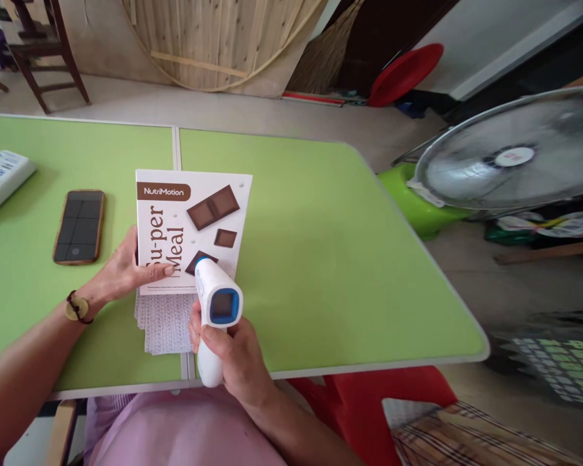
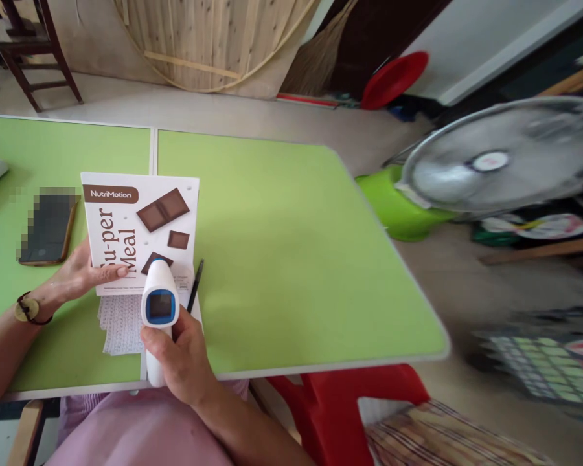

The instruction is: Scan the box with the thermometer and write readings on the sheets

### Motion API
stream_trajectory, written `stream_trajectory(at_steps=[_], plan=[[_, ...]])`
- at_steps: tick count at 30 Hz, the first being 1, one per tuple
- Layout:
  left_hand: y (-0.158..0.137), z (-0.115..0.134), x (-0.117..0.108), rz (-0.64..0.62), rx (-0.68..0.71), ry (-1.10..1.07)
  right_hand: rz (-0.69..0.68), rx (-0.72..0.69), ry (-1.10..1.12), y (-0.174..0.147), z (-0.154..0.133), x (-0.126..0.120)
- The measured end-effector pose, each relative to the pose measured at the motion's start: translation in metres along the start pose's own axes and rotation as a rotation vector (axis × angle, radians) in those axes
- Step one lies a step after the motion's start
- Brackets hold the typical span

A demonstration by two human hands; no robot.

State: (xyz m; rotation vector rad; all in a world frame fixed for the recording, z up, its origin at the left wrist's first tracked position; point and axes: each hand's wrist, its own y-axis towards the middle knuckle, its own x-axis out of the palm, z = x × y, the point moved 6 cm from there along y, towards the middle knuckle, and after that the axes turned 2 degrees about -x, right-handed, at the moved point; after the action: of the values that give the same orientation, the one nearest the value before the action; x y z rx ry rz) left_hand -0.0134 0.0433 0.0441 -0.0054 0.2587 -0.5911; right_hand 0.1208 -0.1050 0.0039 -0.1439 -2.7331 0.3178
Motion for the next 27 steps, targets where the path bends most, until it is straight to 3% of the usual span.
stream_trajectory(at_steps=[7,15,18,21,24,27], plan=[[0.000,0.004,0.001,-0.054,-0.035,0.004,0.037,0.077,0.032,-0.001,0.004,-0.001],[-0.001,0.003,-0.005,-0.040,-0.055,0.114,0.031,-0.036,-0.009,-0.003,-0.009,-0.004],[-0.001,0.008,-0.005,-0.037,-0.032,0.132,0.150,-0.255,-0.202,0.002,-0.040,-0.033],[0.000,0.009,-0.003,-0.068,-0.028,0.103,0.319,-0.481,-0.586,0.019,-0.081,-0.074],[0.001,0.005,-0.003,-0.069,-0.036,0.086,0.395,-0.465,-0.957,0.051,-0.097,-0.110],[0.002,0.001,-0.004,-0.070,-0.028,0.075,0.431,-0.343,-1.177,0.078,-0.091,-0.132]])
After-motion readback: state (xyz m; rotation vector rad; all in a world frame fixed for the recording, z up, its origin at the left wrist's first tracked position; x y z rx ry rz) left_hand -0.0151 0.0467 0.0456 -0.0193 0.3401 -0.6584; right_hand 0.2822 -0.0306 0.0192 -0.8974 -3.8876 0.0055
